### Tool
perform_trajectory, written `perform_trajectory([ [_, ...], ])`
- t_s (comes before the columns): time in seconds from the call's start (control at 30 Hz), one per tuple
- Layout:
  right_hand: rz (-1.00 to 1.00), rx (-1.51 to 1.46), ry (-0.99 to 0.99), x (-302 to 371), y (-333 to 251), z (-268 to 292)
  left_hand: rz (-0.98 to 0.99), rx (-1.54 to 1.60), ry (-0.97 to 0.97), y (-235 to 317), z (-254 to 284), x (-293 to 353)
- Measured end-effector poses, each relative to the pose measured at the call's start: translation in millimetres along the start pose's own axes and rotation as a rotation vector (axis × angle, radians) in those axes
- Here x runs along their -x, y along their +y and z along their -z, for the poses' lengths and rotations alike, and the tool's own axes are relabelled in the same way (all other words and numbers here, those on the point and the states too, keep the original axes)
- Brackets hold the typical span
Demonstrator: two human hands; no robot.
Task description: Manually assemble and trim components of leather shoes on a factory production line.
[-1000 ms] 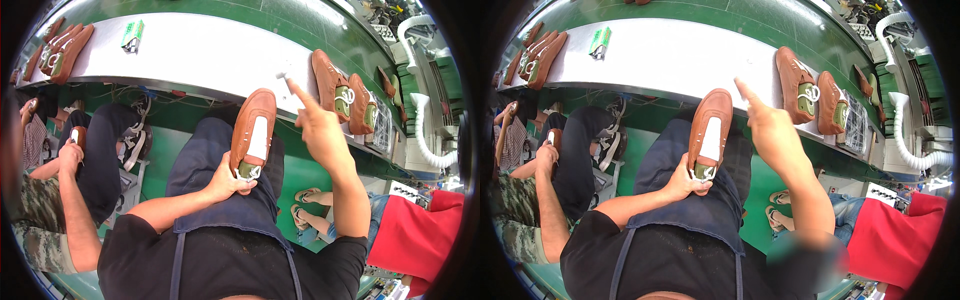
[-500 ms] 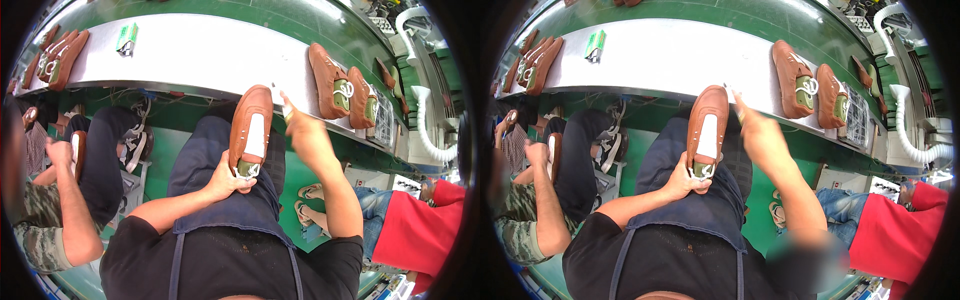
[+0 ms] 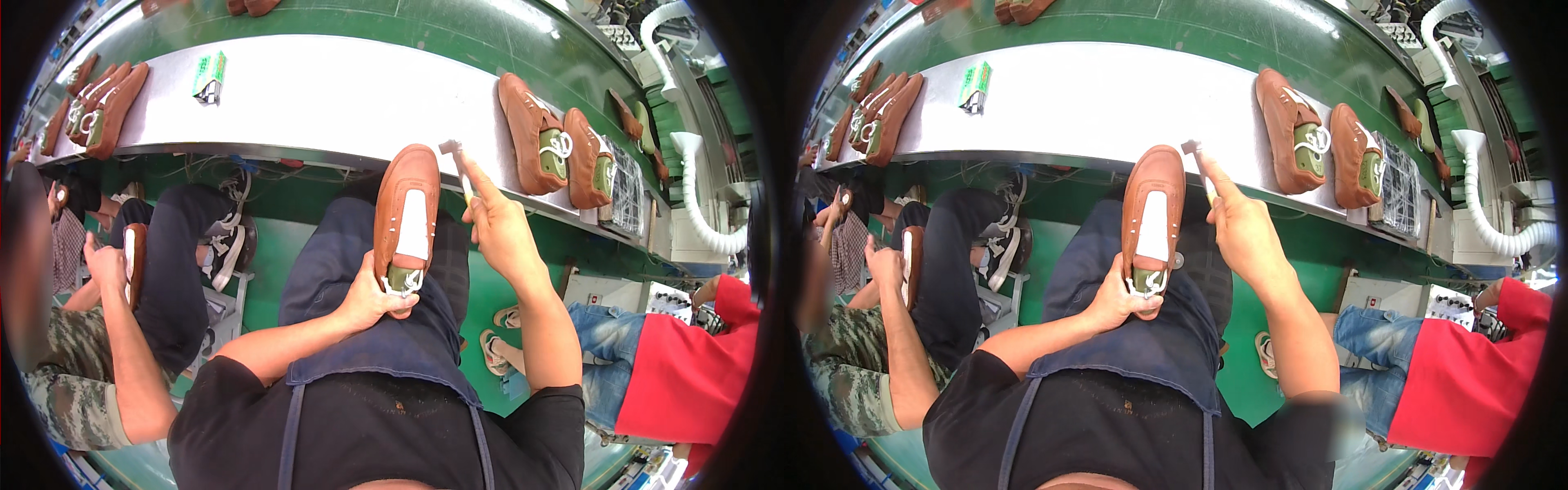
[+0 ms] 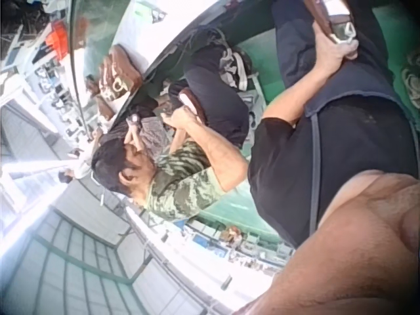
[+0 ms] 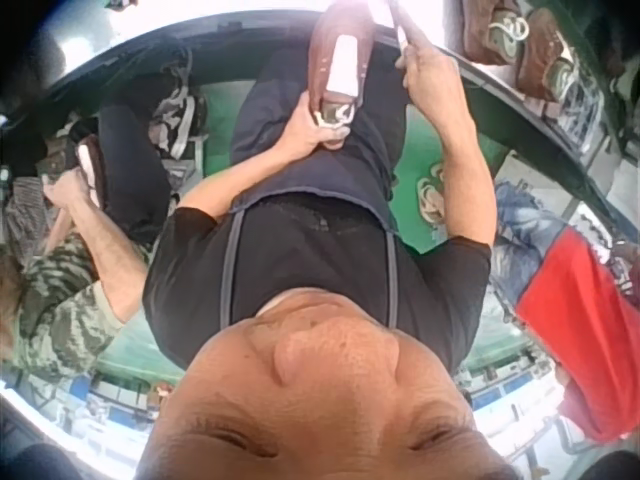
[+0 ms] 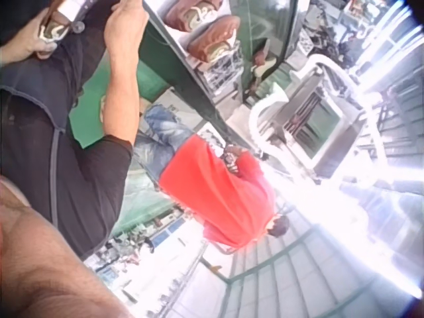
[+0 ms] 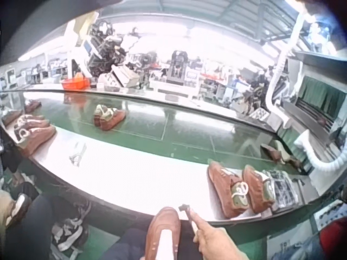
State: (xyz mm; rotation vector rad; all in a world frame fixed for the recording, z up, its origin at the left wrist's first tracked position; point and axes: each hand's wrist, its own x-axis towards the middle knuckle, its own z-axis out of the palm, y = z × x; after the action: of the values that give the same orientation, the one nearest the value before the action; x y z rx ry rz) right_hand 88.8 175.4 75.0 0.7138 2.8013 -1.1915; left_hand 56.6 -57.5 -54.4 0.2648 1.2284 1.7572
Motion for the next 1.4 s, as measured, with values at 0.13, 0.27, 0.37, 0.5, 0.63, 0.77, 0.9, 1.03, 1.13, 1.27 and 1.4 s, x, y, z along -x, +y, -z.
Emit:
perform_trajectory([
  [0.13,0.040,0.170,0.211,-17.4,12.6,12.1,0.027,0.101,-0.015,5.3,-3.5,3.2],
  [0.27,-0.026,0.598,0.296,-50.4,17.4,20.7,-0.022,0.118,-0.023,23.1,-10.9,7.9],
  [0.37,0.441,0.645,0.566,-55.6,36.4,24.6,-0.096,0.227,-0.100,48.5,-9.8,1.7],
  [0.5,0.395,0.539,0.933,-36.3,16.1,38.9,-0.277,0.111,0.031,75.5,12.0,-8.9],
  [0.63,-0.020,-0.017,0.773,-30.6,103.9,45.8,-0.288,0.169,-0.099,142.0,11.6,-35.0],
  [0.77,-0.014,-0.213,0.751,-29.0,112.1,41.1,-0.280,0.175,-0.125,211.6,41.3,-157.0],
  [0.9,0.029,-0.338,0.679,-34.7,106.9,41.8,-0.655,-0.535,0.532,237.9,54.8,-262.3],
  [1.03,-0.018,-0.338,0.670,-34.0,114.8,48.6,-0.835,-1.372,0.632,180.0,58.2,-274.6],
  [1.13,-0.027,-0.414,0.658,-42.5,112.8,51.9,-0.831,-1.543,0.443,180.1,54.4,-266.0],
  [1.27,-0.066,-0.840,0.620,-69.5,88.0,54.5,-0.801,-1.516,0.460,178.5,62.1,-261.6],
  [1.4,0.050,-1.213,0.569,-151.7,43.8,53.6,-0.797,-1.511,0.463,184.4,61.6,-261.2],
])
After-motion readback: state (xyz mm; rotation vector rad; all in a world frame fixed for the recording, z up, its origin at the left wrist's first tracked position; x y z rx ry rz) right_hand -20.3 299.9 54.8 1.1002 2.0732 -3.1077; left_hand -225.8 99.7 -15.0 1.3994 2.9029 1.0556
